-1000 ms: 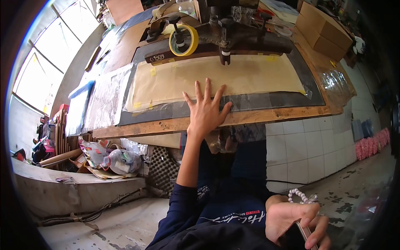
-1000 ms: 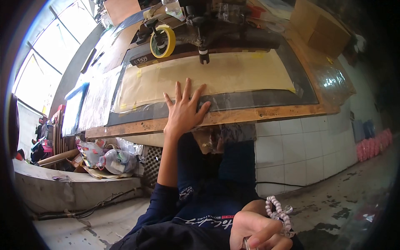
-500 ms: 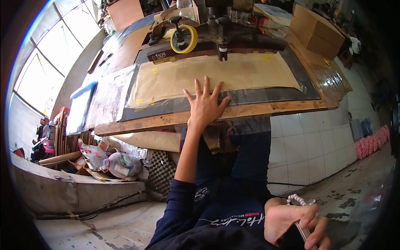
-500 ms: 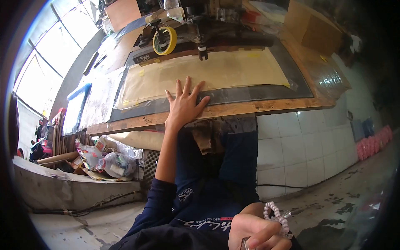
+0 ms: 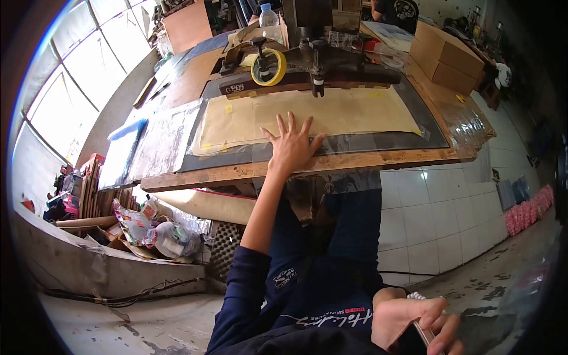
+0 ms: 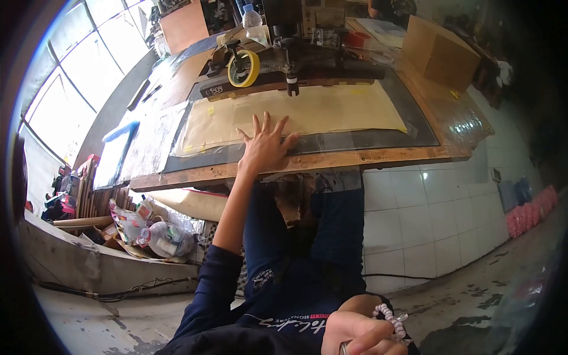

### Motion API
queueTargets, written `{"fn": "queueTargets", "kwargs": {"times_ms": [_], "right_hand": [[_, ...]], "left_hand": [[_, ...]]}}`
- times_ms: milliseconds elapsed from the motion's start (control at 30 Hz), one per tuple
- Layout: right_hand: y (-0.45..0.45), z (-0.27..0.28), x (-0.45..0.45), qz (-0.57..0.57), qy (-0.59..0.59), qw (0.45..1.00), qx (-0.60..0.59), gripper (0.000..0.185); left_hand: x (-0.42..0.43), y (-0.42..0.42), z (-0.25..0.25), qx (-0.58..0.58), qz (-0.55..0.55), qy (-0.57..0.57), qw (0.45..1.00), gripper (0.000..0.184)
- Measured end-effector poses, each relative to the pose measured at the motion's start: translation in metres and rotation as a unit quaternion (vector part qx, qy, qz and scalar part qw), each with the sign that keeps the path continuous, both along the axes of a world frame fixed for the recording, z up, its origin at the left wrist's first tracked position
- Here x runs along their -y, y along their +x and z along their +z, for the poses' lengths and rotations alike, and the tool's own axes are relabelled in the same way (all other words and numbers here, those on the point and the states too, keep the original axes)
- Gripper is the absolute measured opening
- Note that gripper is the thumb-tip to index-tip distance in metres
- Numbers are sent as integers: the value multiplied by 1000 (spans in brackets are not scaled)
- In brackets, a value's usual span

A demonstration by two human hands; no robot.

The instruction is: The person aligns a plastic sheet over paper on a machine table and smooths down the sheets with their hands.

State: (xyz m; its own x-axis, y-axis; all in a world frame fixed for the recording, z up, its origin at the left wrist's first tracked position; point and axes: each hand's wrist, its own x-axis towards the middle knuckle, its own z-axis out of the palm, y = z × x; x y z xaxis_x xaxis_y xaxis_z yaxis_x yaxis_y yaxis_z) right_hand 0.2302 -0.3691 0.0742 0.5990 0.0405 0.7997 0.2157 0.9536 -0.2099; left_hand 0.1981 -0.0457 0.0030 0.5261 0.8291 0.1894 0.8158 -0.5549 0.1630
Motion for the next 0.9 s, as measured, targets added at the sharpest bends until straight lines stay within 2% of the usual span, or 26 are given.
{"fn": "queueTargets", "kwargs": {"times_ms": [167, 367, 567, 667, 900], "right_hand": [[0, -5, 5, -19, -19, 1000, -3, 23], [5, -12, 12, 22, -25, 999, -1, 22], [1, -13, 8, -5, -29, 1000, 10, 24], [-5, -5, -1, -34, 16, 999, -18, 24], [-4, -9, 9, -28, -26, 999, -25, 25]], "left_hand": [[-12, 4, 0, 3, 18, -25, 1000, 67], [-12, 4, -5, 2, 20, -25, 999, 67], [-13, 4, -7, 10, 21, -4, 1000, 66], [-12, 5, -9, 10, 26, 1, 1000, 65], [-10, 5, -11, 19, 36, 26, 999, 62]]}}
